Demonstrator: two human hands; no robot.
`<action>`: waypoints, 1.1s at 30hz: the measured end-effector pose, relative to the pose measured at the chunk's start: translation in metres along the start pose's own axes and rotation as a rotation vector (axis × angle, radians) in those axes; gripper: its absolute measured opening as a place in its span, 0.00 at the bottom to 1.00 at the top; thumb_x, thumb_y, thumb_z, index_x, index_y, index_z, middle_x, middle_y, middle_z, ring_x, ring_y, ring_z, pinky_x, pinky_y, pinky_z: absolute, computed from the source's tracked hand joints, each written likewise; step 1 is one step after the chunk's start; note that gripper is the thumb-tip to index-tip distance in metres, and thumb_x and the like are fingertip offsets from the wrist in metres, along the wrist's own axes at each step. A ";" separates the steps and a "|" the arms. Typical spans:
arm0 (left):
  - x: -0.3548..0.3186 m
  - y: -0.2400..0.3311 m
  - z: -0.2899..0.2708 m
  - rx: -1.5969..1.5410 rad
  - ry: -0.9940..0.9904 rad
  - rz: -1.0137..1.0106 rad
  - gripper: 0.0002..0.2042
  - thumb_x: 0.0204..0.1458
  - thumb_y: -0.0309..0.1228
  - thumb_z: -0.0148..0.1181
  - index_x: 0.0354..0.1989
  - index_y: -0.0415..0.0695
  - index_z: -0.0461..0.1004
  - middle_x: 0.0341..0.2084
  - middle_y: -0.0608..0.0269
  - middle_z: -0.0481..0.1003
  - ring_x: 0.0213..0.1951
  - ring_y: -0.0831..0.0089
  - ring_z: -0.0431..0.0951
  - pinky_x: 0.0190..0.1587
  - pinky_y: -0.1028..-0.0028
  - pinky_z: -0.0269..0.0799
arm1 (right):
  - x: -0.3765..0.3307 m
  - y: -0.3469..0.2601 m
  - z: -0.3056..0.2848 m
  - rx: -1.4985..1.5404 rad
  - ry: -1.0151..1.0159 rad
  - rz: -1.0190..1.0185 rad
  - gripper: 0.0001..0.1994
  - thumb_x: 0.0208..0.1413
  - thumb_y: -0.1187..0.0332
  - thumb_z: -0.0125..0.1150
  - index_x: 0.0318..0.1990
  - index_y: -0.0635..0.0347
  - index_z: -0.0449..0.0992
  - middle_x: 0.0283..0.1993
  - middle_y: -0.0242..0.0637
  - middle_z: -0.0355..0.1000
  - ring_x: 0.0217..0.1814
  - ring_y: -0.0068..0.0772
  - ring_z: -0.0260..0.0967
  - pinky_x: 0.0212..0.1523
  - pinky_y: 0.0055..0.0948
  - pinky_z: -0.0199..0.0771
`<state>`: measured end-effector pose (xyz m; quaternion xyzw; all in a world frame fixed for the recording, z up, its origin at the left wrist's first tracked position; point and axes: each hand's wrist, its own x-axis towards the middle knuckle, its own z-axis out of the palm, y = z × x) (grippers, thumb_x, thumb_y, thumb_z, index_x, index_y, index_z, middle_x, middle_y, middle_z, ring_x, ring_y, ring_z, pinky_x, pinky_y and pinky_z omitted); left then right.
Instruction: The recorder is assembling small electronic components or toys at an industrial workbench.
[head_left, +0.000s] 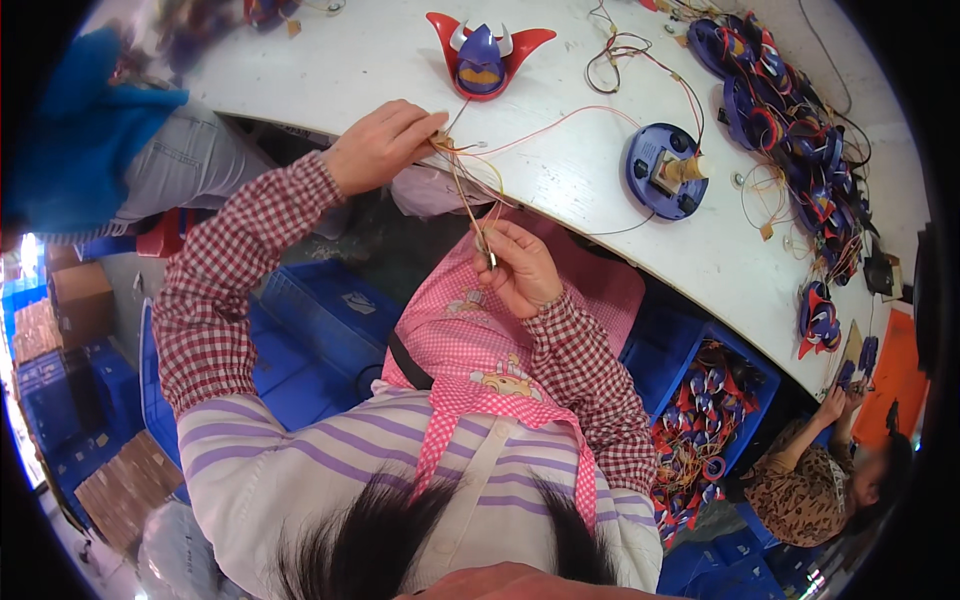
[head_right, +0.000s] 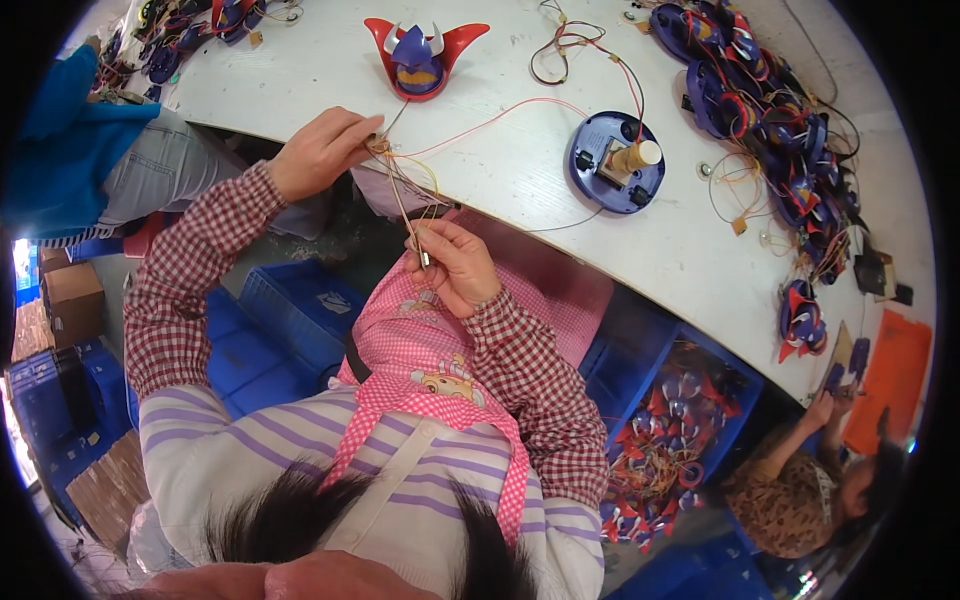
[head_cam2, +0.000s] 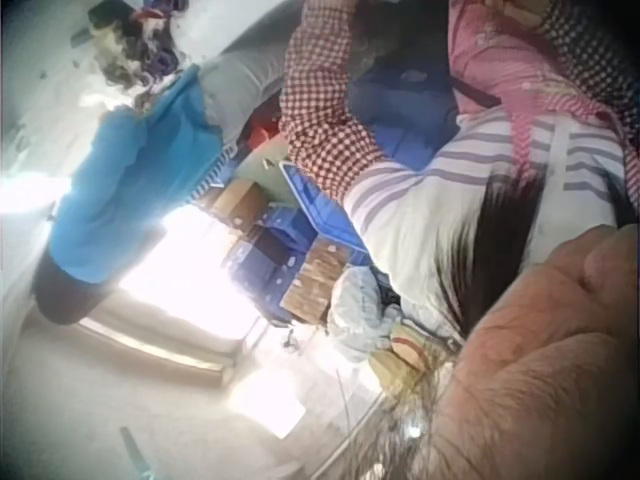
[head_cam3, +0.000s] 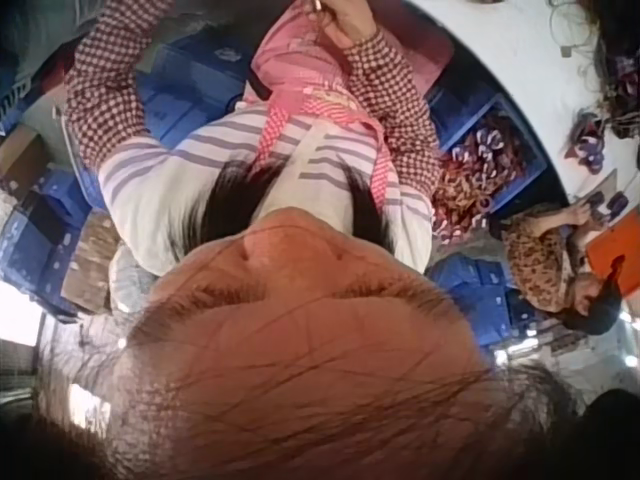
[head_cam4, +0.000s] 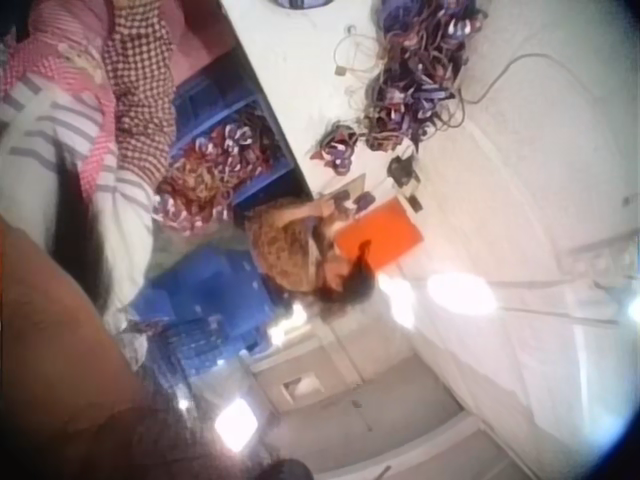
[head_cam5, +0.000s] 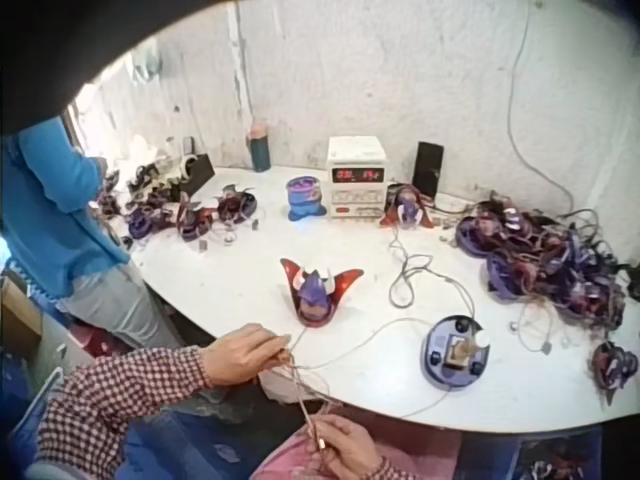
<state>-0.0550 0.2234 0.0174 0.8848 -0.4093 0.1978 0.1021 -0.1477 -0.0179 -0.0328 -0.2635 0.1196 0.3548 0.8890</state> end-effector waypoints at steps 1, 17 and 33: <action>-0.002 0.010 -0.005 0.003 0.086 -0.100 0.15 0.45 0.25 0.60 0.43 0.39 0.69 0.34 0.59 0.69 0.34 0.67 0.70 0.38 0.76 0.69 | 0.000 0.000 0.000 -0.001 -0.001 0.004 0.10 0.58 0.75 0.53 0.46 0.69 0.70 0.33 0.38 0.72 0.23 0.22 0.70 0.19 0.13 0.72; -0.036 0.181 0.023 -1.193 0.260 -1.114 0.09 0.53 0.24 0.56 0.41 0.38 0.68 0.29 0.67 0.68 0.25 0.84 0.63 0.30 0.87 0.61 | -0.004 0.008 0.010 -0.309 0.141 -0.312 0.10 0.57 0.74 0.55 0.45 0.66 0.73 0.33 0.36 0.72 0.29 0.20 0.68 0.31 0.14 0.70; -0.027 0.156 0.013 -1.333 0.347 -1.284 0.03 0.49 0.23 0.59 0.30 0.38 0.71 0.21 0.67 0.69 0.19 0.84 0.64 0.21 0.86 0.58 | -0.011 -0.007 0.011 -0.458 0.127 -0.293 0.09 0.56 0.74 0.55 0.44 0.64 0.72 0.31 0.35 0.72 0.26 0.19 0.66 0.26 0.14 0.68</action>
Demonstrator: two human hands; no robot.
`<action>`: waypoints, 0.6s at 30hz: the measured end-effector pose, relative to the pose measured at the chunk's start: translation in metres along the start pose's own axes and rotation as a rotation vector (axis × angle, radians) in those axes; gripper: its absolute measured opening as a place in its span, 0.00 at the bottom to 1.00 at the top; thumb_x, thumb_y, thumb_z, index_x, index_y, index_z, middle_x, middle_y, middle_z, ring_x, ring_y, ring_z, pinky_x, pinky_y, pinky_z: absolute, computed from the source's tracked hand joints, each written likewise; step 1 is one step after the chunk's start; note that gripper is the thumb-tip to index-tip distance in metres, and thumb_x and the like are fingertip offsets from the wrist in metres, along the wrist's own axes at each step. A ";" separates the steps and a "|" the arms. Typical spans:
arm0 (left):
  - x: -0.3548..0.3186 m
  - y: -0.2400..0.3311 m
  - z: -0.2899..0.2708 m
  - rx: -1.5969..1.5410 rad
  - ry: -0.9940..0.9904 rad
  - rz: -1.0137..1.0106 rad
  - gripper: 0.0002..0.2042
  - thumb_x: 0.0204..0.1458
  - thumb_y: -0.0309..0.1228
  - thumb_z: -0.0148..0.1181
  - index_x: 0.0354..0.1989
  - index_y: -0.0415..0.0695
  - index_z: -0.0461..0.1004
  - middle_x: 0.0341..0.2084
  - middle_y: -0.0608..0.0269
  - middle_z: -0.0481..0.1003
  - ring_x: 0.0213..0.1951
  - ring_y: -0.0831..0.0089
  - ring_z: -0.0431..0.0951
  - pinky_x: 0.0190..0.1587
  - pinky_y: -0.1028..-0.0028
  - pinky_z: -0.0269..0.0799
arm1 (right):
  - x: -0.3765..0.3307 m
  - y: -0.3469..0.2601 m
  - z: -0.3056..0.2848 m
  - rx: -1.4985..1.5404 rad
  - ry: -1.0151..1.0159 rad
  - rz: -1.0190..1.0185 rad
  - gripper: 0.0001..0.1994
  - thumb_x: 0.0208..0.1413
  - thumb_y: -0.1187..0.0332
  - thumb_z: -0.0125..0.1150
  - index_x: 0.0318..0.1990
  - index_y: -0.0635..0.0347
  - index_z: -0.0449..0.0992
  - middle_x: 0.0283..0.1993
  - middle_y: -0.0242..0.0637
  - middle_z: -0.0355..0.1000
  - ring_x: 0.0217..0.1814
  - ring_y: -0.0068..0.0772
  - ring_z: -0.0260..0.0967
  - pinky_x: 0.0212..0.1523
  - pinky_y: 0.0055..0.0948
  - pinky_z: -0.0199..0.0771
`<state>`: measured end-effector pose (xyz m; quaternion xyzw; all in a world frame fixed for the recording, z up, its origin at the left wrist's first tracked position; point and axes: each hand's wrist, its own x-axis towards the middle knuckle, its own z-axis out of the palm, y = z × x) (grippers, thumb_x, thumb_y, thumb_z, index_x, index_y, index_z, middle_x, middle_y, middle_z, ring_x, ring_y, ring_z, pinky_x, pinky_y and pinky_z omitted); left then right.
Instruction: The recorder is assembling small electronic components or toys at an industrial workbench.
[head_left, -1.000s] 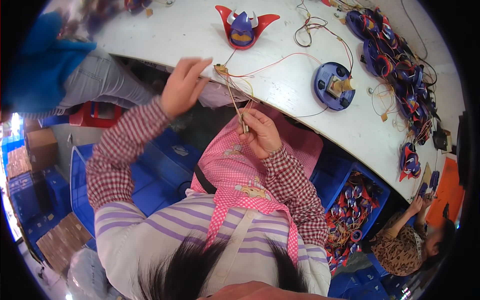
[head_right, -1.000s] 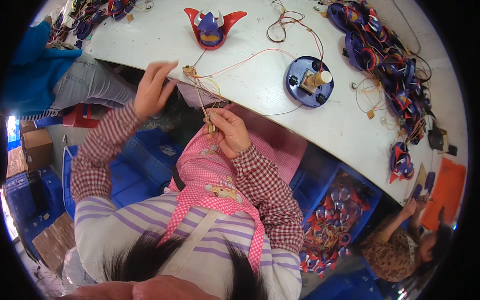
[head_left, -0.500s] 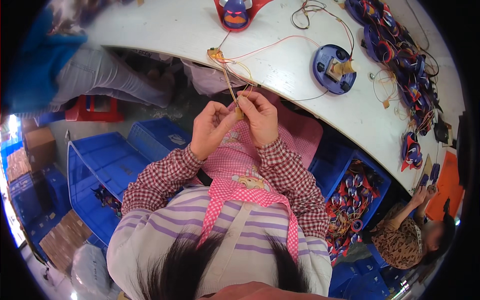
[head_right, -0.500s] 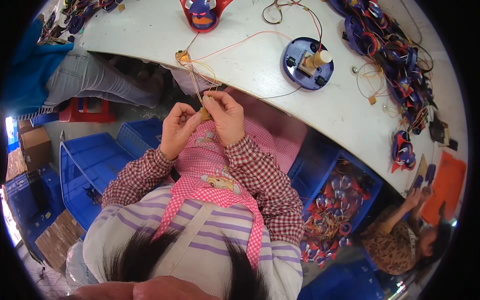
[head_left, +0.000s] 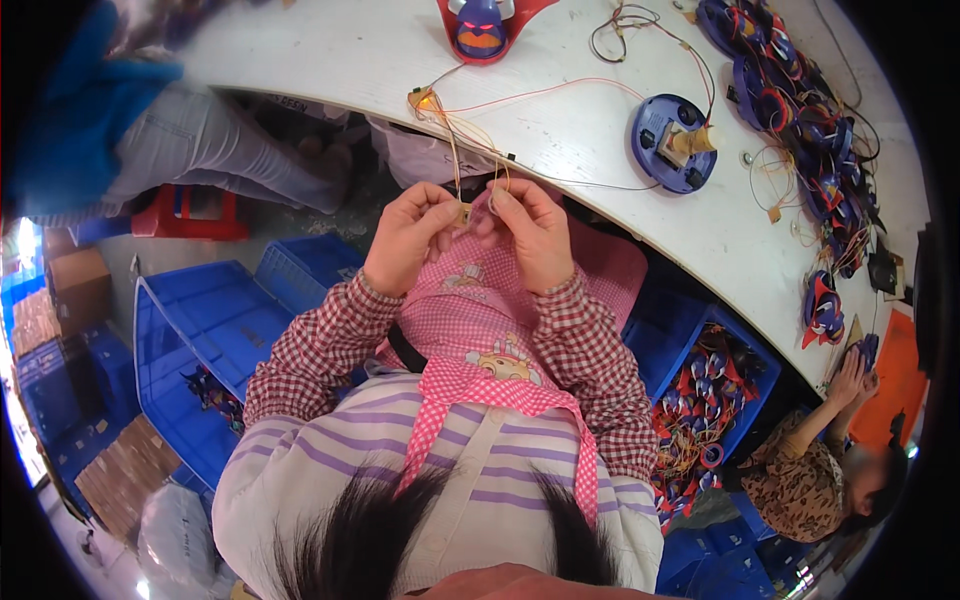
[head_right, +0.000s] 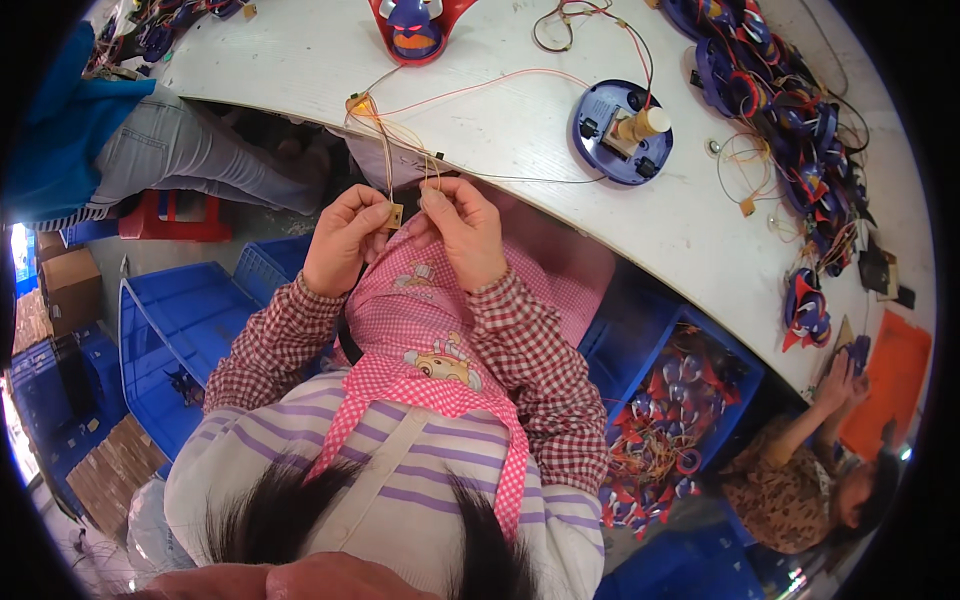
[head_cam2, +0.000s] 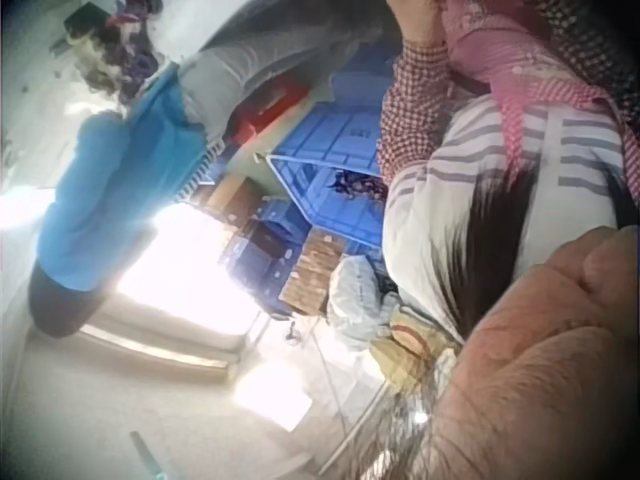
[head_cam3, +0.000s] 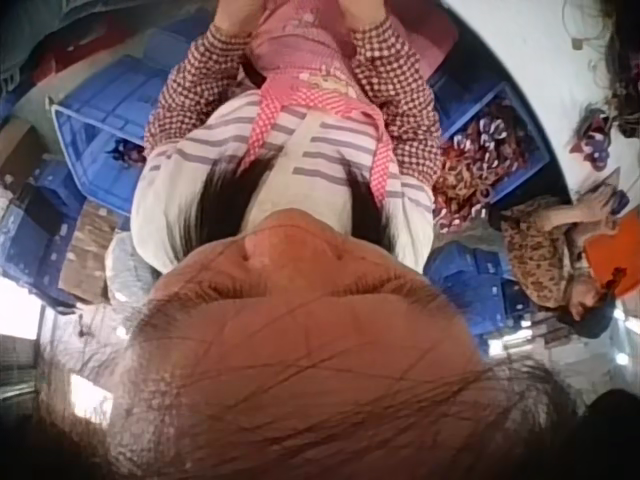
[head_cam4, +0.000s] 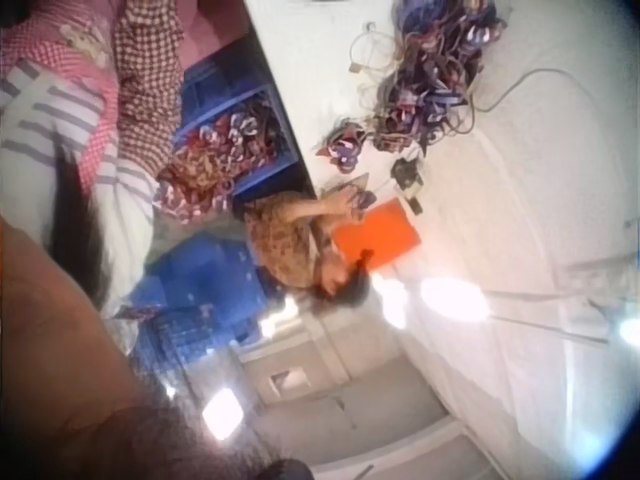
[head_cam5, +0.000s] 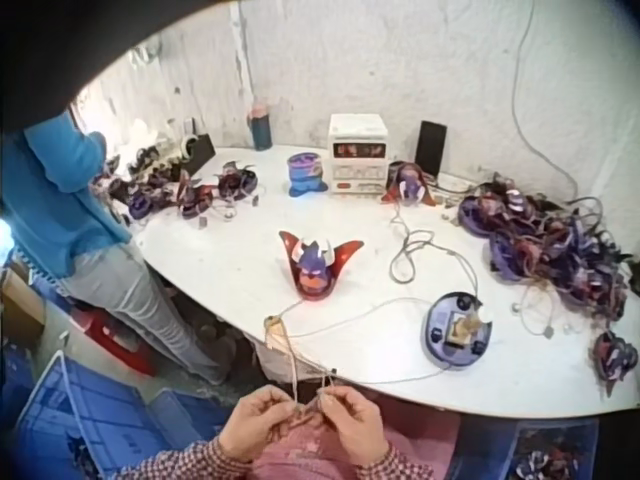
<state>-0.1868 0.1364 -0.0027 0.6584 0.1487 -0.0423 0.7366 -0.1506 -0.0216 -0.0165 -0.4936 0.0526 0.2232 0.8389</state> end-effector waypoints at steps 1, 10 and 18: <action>0.000 0.006 -0.001 -0.117 -0.016 -0.098 0.03 0.49 0.23 0.58 0.30 0.38 0.71 0.20 0.67 0.69 0.18 0.84 0.64 0.20 0.86 0.58 | 0.000 -0.004 -0.002 0.029 -0.028 0.053 0.08 0.56 0.74 0.55 0.43 0.64 0.72 0.30 0.35 0.72 0.26 0.19 0.66 0.25 0.14 0.68; 0.011 0.013 0.003 -0.072 -0.006 -0.102 0.02 0.50 0.23 0.56 0.28 0.38 0.71 0.14 0.67 0.68 0.14 0.85 0.62 0.16 0.87 0.56 | 0.002 -0.022 -0.005 -0.167 -0.124 0.155 0.06 0.54 0.73 0.57 0.39 0.63 0.71 0.23 0.32 0.69 0.19 0.18 0.63 0.21 0.13 0.65; 0.016 0.005 0.004 0.069 -0.019 -0.007 0.03 0.49 0.23 0.55 0.27 0.38 0.70 0.15 0.67 0.69 0.14 0.84 0.63 0.17 0.87 0.57 | 0.006 -0.008 -0.006 -0.369 -0.168 0.006 0.05 0.52 0.75 0.59 0.37 0.62 0.72 0.27 0.32 0.71 0.22 0.16 0.61 0.23 0.12 0.62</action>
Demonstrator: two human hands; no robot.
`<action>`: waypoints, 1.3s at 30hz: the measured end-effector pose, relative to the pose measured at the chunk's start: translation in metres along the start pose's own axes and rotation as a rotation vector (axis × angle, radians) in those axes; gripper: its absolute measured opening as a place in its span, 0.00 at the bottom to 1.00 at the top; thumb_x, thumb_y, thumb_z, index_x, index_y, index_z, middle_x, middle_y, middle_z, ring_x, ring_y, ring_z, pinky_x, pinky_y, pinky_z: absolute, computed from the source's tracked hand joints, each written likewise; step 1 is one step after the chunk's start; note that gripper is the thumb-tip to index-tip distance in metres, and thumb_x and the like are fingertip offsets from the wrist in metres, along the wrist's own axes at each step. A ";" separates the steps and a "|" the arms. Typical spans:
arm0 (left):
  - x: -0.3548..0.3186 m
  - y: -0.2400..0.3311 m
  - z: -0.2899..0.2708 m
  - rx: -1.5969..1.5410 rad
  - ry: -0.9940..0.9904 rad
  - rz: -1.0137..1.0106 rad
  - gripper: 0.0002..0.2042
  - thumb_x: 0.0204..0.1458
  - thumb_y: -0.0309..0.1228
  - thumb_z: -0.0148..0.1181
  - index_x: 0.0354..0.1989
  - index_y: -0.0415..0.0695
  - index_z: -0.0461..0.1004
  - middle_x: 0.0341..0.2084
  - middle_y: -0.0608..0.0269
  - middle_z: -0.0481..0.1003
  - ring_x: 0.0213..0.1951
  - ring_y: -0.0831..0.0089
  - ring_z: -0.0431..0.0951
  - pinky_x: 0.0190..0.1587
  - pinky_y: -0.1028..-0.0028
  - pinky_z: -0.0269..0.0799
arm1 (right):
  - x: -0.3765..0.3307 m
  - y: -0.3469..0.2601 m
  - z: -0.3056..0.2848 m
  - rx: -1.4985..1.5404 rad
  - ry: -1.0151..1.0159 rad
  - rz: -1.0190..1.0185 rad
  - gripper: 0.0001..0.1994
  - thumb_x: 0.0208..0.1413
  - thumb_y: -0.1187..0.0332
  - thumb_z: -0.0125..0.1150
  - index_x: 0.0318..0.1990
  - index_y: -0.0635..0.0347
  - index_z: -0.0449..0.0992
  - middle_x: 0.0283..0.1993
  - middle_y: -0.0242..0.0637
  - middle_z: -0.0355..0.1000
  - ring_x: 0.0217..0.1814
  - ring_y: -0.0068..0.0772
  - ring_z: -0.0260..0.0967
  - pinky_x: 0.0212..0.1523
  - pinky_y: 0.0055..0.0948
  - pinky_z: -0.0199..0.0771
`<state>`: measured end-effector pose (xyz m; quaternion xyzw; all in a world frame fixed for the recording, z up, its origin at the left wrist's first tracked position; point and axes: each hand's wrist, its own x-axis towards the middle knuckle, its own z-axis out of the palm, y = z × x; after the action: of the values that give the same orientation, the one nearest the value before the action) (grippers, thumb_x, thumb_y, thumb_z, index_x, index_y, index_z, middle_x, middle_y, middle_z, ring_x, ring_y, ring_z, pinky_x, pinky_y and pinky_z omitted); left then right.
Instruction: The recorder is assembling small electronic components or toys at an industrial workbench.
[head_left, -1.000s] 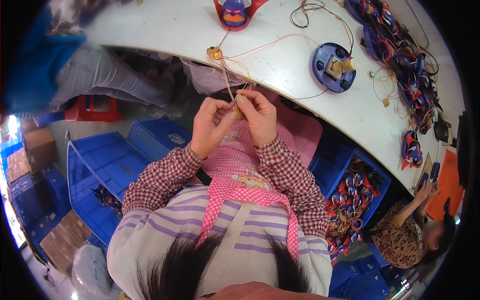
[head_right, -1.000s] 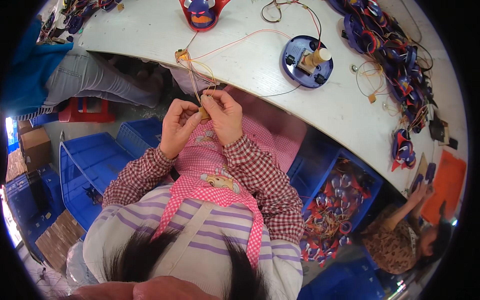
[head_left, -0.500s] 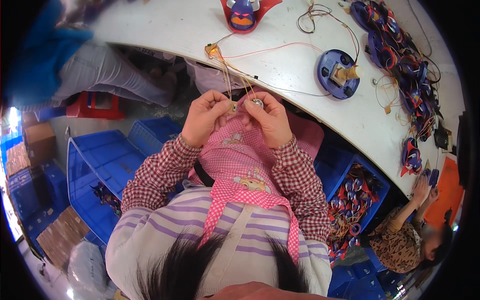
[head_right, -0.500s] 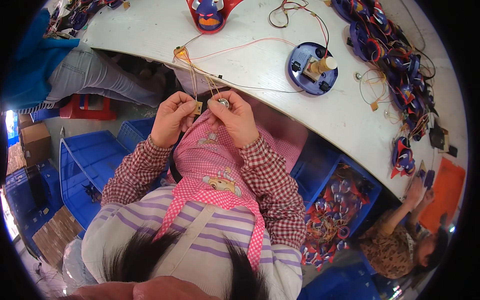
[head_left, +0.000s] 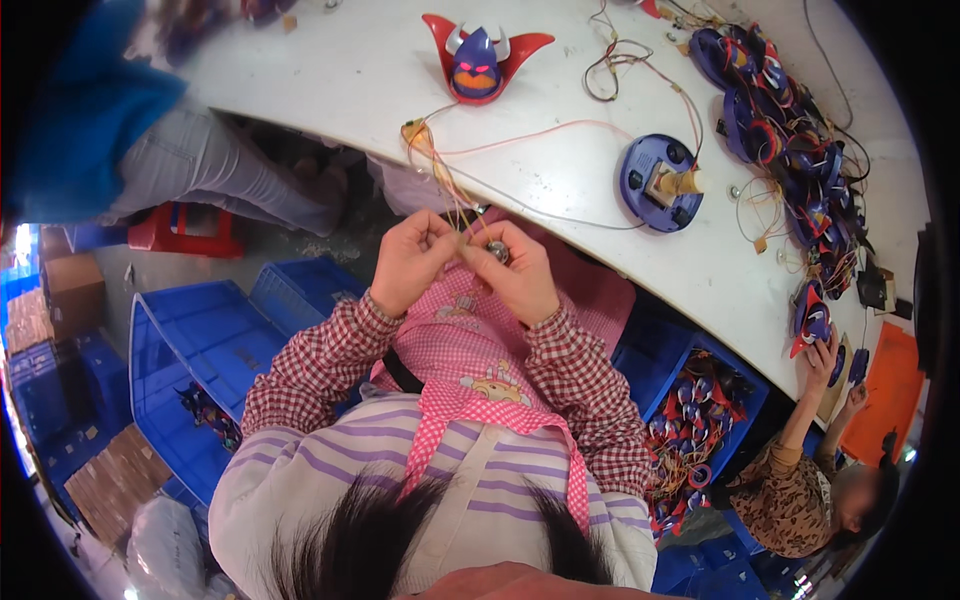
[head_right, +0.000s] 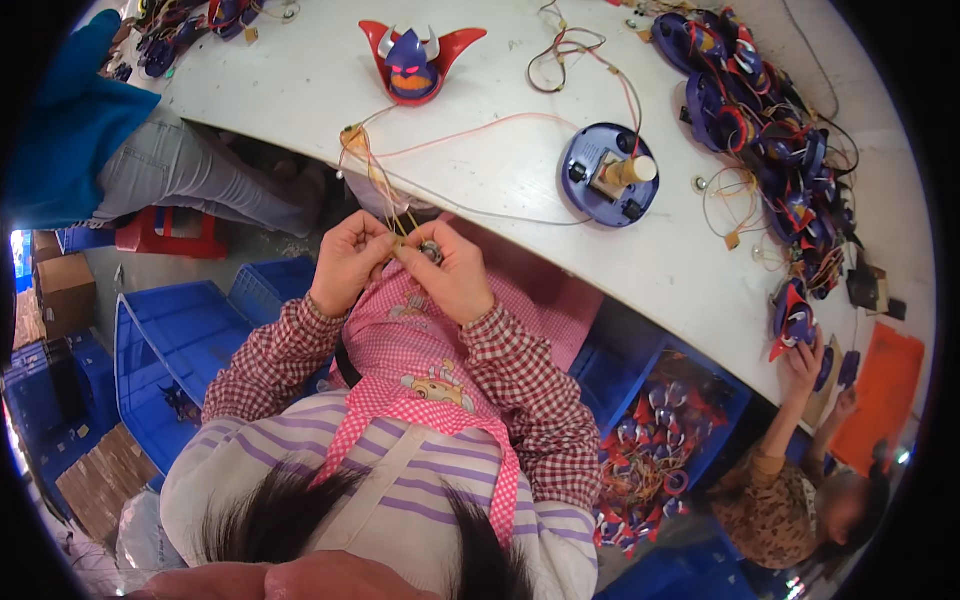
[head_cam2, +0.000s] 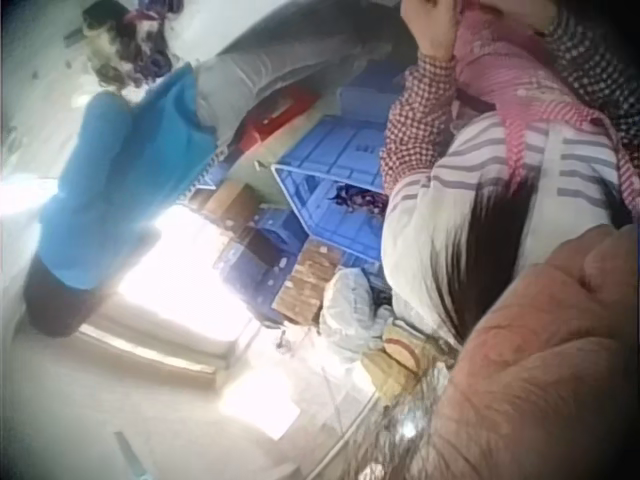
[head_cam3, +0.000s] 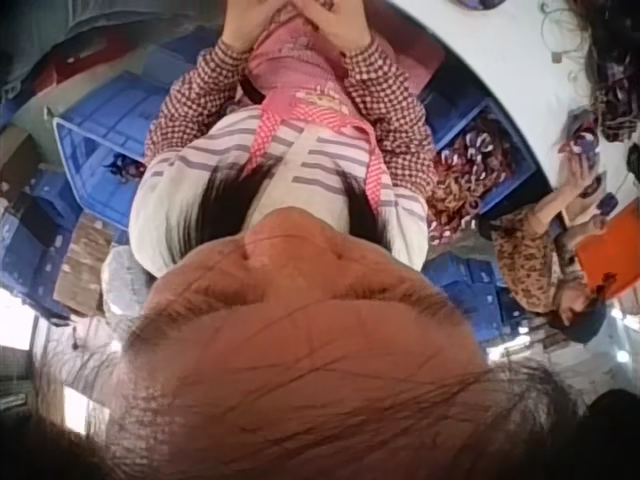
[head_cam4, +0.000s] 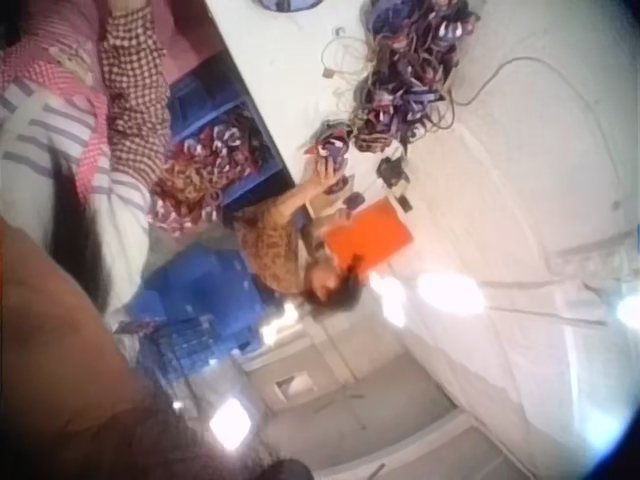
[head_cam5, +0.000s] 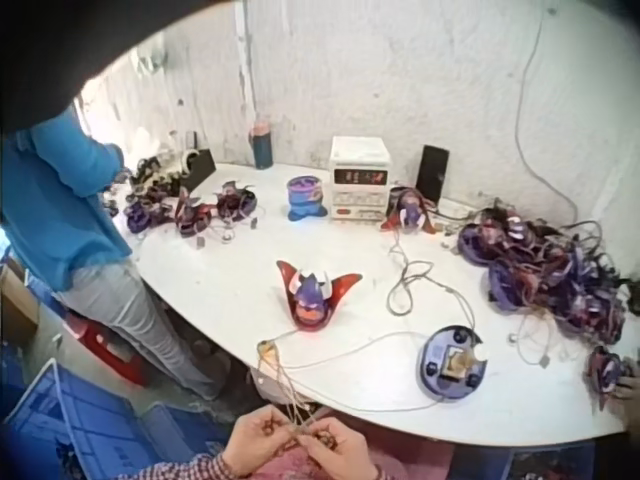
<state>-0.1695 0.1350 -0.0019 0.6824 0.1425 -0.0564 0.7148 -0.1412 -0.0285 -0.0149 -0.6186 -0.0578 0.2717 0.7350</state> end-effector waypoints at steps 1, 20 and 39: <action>0.001 0.000 0.001 0.003 0.004 -0.009 0.03 0.49 0.23 0.56 0.27 0.38 0.70 0.15 0.67 0.69 0.14 0.84 0.63 0.17 0.87 0.57 | 0.001 0.005 0.000 -0.062 0.023 -0.044 0.05 0.52 0.75 0.59 0.37 0.62 0.72 0.27 0.32 0.71 0.22 0.16 0.61 0.24 0.12 0.62; 0.010 -0.001 0.003 -0.085 0.009 -0.113 0.00 0.46 0.20 0.54 0.27 0.37 0.70 0.16 0.64 0.71 0.13 0.83 0.64 0.15 0.86 0.58 | 0.009 0.017 -0.001 -0.495 0.112 -0.505 0.08 0.46 0.78 0.59 0.36 0.64 0.73 0.29 0.36 0.72 0.22 0.29 0.65 0.23 0.23 0.65; 0.007 -0.007 0.009 -0.144 0.011 -0.064 0.02 0.51 0.23 0.52 0.29 0.39 0.68 0.14 0.67 0.68 0.10 0.85 0.60 0.12 0.87 0.52 | 0.008 0.022 0.001 -0.493 0.155 -0.538 0.08 0.48 0.79 0.59 0.37 0.64 0.73 0.30 0.34 0.73 0.24 0.24 0.65 0.26 0.18 0.65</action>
<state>-0.1634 0.1269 -0.0107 0.6246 0.1719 -0.0650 0.7590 -0.1423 -0.0224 -0.0370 -0.7585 -0.2260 -0.0009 0.6113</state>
